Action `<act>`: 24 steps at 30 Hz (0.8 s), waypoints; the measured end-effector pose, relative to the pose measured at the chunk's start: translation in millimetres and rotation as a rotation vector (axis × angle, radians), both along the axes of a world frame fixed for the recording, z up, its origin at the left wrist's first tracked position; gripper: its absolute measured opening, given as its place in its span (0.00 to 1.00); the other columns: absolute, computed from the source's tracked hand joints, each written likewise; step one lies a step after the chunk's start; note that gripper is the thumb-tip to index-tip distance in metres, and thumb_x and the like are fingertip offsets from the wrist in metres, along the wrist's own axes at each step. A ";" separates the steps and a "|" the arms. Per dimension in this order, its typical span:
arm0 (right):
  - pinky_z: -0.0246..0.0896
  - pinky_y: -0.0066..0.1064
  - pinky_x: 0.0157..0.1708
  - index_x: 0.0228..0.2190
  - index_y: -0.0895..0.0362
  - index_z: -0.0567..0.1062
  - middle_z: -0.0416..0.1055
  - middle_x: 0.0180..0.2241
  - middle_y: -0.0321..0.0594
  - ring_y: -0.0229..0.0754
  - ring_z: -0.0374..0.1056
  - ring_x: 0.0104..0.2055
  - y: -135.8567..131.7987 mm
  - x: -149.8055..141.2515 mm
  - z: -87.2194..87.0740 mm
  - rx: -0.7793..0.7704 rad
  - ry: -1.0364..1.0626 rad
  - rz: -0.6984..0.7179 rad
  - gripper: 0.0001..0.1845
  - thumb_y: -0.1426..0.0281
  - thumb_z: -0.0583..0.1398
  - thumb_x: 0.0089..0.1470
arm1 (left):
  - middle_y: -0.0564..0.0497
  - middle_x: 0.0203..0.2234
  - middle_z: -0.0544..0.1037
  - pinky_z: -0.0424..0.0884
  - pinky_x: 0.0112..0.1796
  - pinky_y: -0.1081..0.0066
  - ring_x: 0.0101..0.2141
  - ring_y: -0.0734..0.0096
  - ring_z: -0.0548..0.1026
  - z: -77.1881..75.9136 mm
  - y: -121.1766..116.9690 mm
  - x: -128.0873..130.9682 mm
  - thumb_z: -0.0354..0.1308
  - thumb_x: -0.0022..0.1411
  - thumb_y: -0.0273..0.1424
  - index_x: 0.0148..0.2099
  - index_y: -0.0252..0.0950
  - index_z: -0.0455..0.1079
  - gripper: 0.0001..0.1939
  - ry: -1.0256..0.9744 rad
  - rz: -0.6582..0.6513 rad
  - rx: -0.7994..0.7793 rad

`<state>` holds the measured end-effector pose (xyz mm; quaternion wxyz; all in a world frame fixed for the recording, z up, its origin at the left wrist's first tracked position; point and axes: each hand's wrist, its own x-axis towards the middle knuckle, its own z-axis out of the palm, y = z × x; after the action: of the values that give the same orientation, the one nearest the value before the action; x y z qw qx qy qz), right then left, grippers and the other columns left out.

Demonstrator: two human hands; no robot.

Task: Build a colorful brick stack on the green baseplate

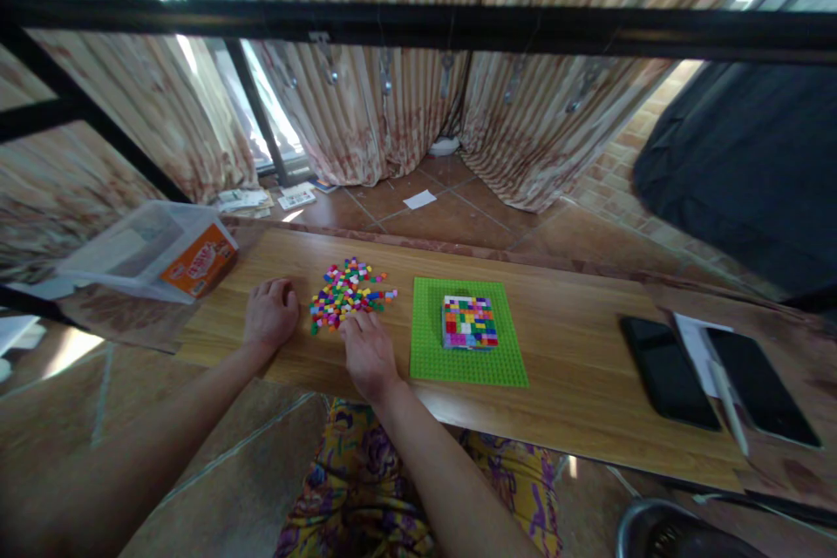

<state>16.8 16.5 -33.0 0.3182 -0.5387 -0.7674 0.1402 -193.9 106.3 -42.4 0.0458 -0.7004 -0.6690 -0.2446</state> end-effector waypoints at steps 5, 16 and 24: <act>0.64 0.35 0.40 0.34 0.54 0.75 0.74 0.34 0.41 0.43 0.70 0.37 -6.9 8.3 -1.2 -0.109 0.418 -0.157 0.09 0.67 0.55 0.63 | 0.36 0.47 0.76 0.64 0.55 0.52 0.51 0.50 0.71 0.5 -0.2 0.8 0.47 0.62 0.31 0.48 0.32 0.71 0.17 -0.014 -0.001 -0.014; 0.73 0.26 0.31 0.33 0.57 0.80 0.76 0.28 0.35 0.34 0.73 0.29 -13.5 26.7 13.1 -0.571 1.581 -0.281 0.21 0.62 0.74 0.35 | 0.35 0.47 0.76 0.64 0.55 0.53 0.51 0.50 0.71 0.7 -1.0 1.2 0.46 0.63 0.31 0.48 0.31 0.71 0.17 0.008 0.011 -0.022; 0.66 0.23 0.19 0.31 0.58 0.78 0.74 0.24 0.33 0.32 0.68 0.21 -13.8 26.1 13.9 -0.600 1.486 -0.316 0.22 0.58 0.73 0.34 | 0.35 0.48 0.76 0.64 0.55 0.54 0.51 0.50 0.71 2.3 -1.6 1.4 0.47 0.63 0.30 0.49 0.30 0.71 0.17 0.024 0.008 -0.029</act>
<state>42.9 2.7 -19.1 0.6022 -0.4691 -0.2008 0.6139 -192.6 104.7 -40.1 0.0449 -0.7011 -0.6747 -0.2262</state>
